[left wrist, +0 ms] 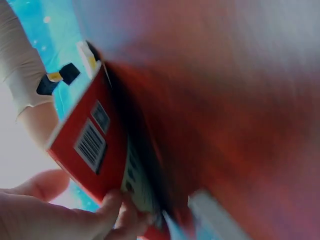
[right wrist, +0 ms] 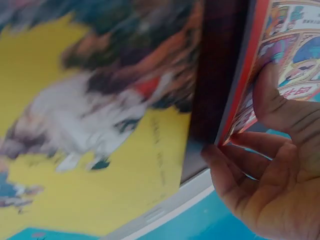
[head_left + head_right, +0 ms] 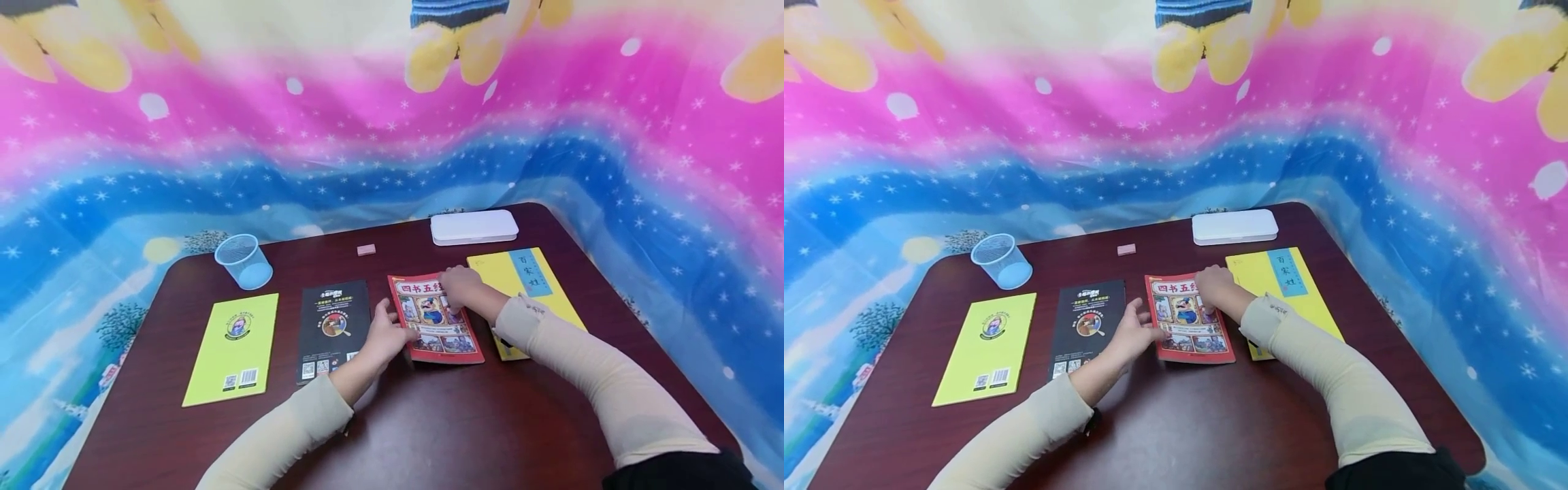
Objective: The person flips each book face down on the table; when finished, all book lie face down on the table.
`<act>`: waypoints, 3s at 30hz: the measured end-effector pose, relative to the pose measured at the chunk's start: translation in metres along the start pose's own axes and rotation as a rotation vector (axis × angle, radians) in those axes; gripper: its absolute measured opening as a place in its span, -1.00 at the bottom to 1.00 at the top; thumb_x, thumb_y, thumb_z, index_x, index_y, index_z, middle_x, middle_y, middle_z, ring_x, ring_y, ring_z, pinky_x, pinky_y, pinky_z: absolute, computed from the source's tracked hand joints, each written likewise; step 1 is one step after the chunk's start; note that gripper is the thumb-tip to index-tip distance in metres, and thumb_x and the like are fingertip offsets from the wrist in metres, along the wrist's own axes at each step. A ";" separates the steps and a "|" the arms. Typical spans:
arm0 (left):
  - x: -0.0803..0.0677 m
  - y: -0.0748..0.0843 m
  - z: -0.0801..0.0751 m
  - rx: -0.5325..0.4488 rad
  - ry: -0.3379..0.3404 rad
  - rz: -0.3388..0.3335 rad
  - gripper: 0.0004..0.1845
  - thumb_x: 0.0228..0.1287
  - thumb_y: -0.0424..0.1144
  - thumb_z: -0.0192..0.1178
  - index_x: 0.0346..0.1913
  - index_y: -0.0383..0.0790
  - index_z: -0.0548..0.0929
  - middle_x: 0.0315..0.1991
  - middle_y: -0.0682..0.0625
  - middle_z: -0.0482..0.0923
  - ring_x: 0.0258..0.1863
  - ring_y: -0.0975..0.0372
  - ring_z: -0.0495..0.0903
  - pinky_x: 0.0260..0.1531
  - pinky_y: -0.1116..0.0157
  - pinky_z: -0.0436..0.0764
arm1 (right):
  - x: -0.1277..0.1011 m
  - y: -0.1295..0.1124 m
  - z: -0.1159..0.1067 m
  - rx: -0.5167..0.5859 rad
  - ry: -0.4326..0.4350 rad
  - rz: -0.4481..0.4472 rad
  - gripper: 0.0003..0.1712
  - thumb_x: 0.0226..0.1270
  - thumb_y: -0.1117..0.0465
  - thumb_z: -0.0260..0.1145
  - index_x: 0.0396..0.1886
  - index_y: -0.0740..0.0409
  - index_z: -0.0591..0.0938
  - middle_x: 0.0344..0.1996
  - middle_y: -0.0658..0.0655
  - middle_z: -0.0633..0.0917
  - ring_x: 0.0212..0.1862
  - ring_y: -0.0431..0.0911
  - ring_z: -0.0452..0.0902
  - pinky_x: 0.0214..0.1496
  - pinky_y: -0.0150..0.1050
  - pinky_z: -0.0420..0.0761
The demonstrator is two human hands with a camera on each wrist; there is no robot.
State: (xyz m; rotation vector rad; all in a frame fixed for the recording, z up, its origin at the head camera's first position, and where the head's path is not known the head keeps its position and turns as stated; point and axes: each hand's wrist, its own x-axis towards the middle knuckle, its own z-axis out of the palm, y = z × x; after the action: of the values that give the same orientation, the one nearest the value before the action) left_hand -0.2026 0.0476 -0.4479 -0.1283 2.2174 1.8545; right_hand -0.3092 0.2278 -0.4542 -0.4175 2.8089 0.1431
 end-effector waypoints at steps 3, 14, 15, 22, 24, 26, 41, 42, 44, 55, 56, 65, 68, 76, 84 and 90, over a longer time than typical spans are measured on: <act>0.001 -0.002 0.001 -0.048 -0.009 -0.081 -0.05 -0.09 -0.55 0.26 0.40 -0.49 0.00 0.08 -0.35 0.46 -0.01 0.04 0.54 0.04 0.13 0.50 | -0.001 0.004 -0.001 -0.037 0.012 -0.003 -0.11 -0.19 0.02 0.59 0.22 0.11 0.48 0.12 0.20 0.55 0.09 0.11 0.44 -0.05 -0.02 0.52; -0.003 -0.002 -0.003 -0.192 -0.158 -0.101 0.00 -0.04 -0.65 0.16 0.48 -0.21 -0.06 0.01 -0.35 0.49 -0.25 -0.01 0.65 -0.47 0.10 0.65 | -0.003 0.009 0.000 -0.026 0.046 -0.029 -0.14 -0.11 -0.03 0.55 0.23 0.15 0.49 0.06 0.20 0.58 0.09 0.13 0.47 -0.02 0.02 0.53; -0.003 -0.002 -0.003 -0.198 -0.164 -0.095 0.00 -0.03 -0.66 0.15 0.48 -0.21 -0.07 0.03 -0.35 0.49 -0.25 -0.01 0.65 -0.45 0.10 0.66 | -0.003 0.009 0.000 -0.023 0.043 -0.031 -0.14 -0.11 -0.03 0.56 0.23 0.15 0.49 0.05 0.20 0.59 0.08 0.12 0.47 -0.03 0.02 0.53; -0.002 -0.001 -0.008 -0.222 -0.206 0.013 -0.08 0.06 -0.63 0.10 0.48 -0.23 -0.06 0.13 -0.36 0.44 -0.25 0.02 0.65 -0.37 0.10 0.66 | 0.002 0.011 0.001 0.115 0.012 -0.041 -0.28 -0.07 -0.02 0.54 0.11 0.15 0.55 -0.08 0.16 0.63 -0.03 0.03 0.51 -0.10 -0.05 0.54; -0.002 0.001 -0.011 -0.220 -0.225 0.043 -0.12 0.10 -0.60 0.09 0.48 -0.22 -0.04 0.16 -0.36 0.43 -0.22 -0.01 0.65 -0.36 0.06 0.65 | 0.004 0.013 0.002 0.206 0.002 -0.063 -0.30 -0.03 0.00 0.52 0.13 0.15 0.53 -0.07 0.16 0.63 -0.03 0.02 0.49 -0.04 -0.06 0.51; -0.002 0.004 -0.015 -0.209 -0.246 0.076 -0.14 0.13 -0.58 0.07 0.48 -0.21 -0.03 0.20 -0.36 0.40 -0.18 -0.05 0.65 -0.34 0.03 0.64 | 0.005 0.013 0.001 0.295 -0.019 -0.093 -0.26 0.01 0.05 0.50 0.21 0.16 0.47 -0.04 0.17 0.61 0.00 0.02 0.47 0.03 -0.06 0.48; 0.000 0.031 -0.036 0.217 -0.218 0.287 -0.17 0.16 -0.38 0.16 0.48 -0.11 0.04 0.20 -0.17 0.46 -0.14 0.12 0.64 -0.37 0.20 0.65 | 0.018 -0.010 -0.002 1.254 -0.186 0.002 -0.15 0.40 0.15 0.12 0.50 0.15 -0.13 0.36 0.34 0.20 0.23 0.17 0.34 0.01 -0.09 0.57; 0.001 0.031 -0.036 0.262 -0.204 0.312 -0.17 0.17 -0.33 0.16 0.48 -0.11 0.04 0.20 -0.15 0.46 -0.13 0.15 0.63 -0.33 0.22 0.64 | 0.018 -0.012 -0.004 1.281 -0.191 0.018 -0.19 0.45 0.05 0.05 0.50 0.14 -0.12 0.35 0.34 0.21 0.19 0.19 0.38 -0.05 -0.08 0.60; 0.000 0.031 -0.034 0.341 -0.179 0.365 -0.16 0.16 -0.26 0.16 0.48 -0.12 0.02 0.22 -0.14 0.43 -0.05 0.18 0.58 -0.20 0.23 0.60 | 0.018 -0.015 -0.008 1.299 -0.193 0.050 -0.23 0.47 -0.14 -0.10 0.50 0.09 -0.08 0.32 0.34 0.24 0.14 0.19 0.41 -0.16 -0.08 0.64; 0.000 0.017 -0.019 0.532 -0.236 0.481 0.11 0.02 -0.21 0.24 0.50 0.02 -0.31 0.42 -0.09 0.10 0.23 0.20 0.33 0.11 0.15 0.43 | 0.012 -0.022 -0.033 1.340 -0.125 0.068 -0.11 0.30 -0.48 -0.37 0.43 -0.02 0.07 0.22 0.27 0.38 -0.03 0.14 0.49 -0.18 -0.03 0.63; 0.001 0.017 -0.018 0.539 -0.235 0.487 0.11 0.02 -0.21 0.24 0.50 0.02 -0.30 0.42 -0.08 0.09 0.25 0.19 0.32 0.12 0.13 0.42 | 0.011 -0.021 -0.034 1.344 -0.097 0.070 -0.12 0.31 -0.46 -0.36 0.43 -0.01 0.08 0.21 0.28 0.39 -0.05 0.13 0.51 -0.16 -0.03 0.62; 0.015 -0.005 -0.001 0.622 -0.281 0.437 0.19 -0.08 -0.27 0.33 0.50 0.04 -0.29 0.39 -0.11 0.17 0.27 0.19 0.31 0.16 0.18 0.40 | 0.008 -0.016 -0.040 1.375 0.099 0.113 -0.24 0.42 -0.35 -0.40 0.29 0.05 0.32 0.09 0.30 0.47 -0.33 -0.02 0.48 -0.21 -0.05 0.56; 0.017 -0.010 0.002 0.706 -0.298 0.395 0.17 -0.09 -0.25 0.35 0.51 -0.05 -0.22 0.36 -0.15 0.25 0.24 0.16 0.36 0.15 0.20 0.40 | 0.006 -0.016 -0.040 1.351 0.123 0.140 -0.20 0.40 -0.36 -0.40 0.33 0.04 0.30 0.01 0.31 0.48 -0.33 -0.02 0.48 -0.21 -0.04 0.59; 0.018 -0.007 0.004 0.863 -0.319 0.363 0.11 -0.07 -0.18 0.36 0.51 -0.08 -0.12 0.23 -0.13 0.44 0.08 0.14 0.51 0.07 0.20 0.46 | 0.002 -0.014 -0.042 1.291 0.317 0.171 -0.27 0.38 -0.32 -0.15 0.37 -0.01 0.28 0.20 0.24 0.44 0.07 0.11 0.47 -0.03 0.05 0.56; 0.018 -0.005 0.003 0.908 -0.337 0.341 0.05 -0.06 -0.16 0.34 0.50 -0.08 -0.03 0.27 -0.09 0.40 0.10 0.16 0.50 0.04 0.21 0.47 | 0.002 -0.007 -0.040 1.216 0.470 0.207 -0.42 0.38 -0.10 -0.03 0.35 -0.08 0.30 -0.08 0.21 0.54 -0.06 0.03 0.47 0.03 -0.04 0.47; 0.018 -0.005 -0.005 0.878 -0.363 0.354 -0.05 -0.01 -0.20 0.29 0.48 -0.05 0.07 0.23 -0.09 0.44 -0.01 0.20 0.50 -0.06 0.26 0.48 | -0.002 0.000 -0.037 1.266 0.471 0.249 -0.47 0.38 -0.08 -0.06 0.27 -0.02 0.32 -0.05 0.20 0.55 -0.07 0.01 0.48 0.00 -0.11 0.48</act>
State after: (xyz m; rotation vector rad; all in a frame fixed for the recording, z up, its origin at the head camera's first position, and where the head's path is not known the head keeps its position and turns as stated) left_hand -0.2194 0.0433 -0.4563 0.7260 2.6364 0.7610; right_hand -0.3173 0.2234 -0.4184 0.2415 2.6494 -1.7384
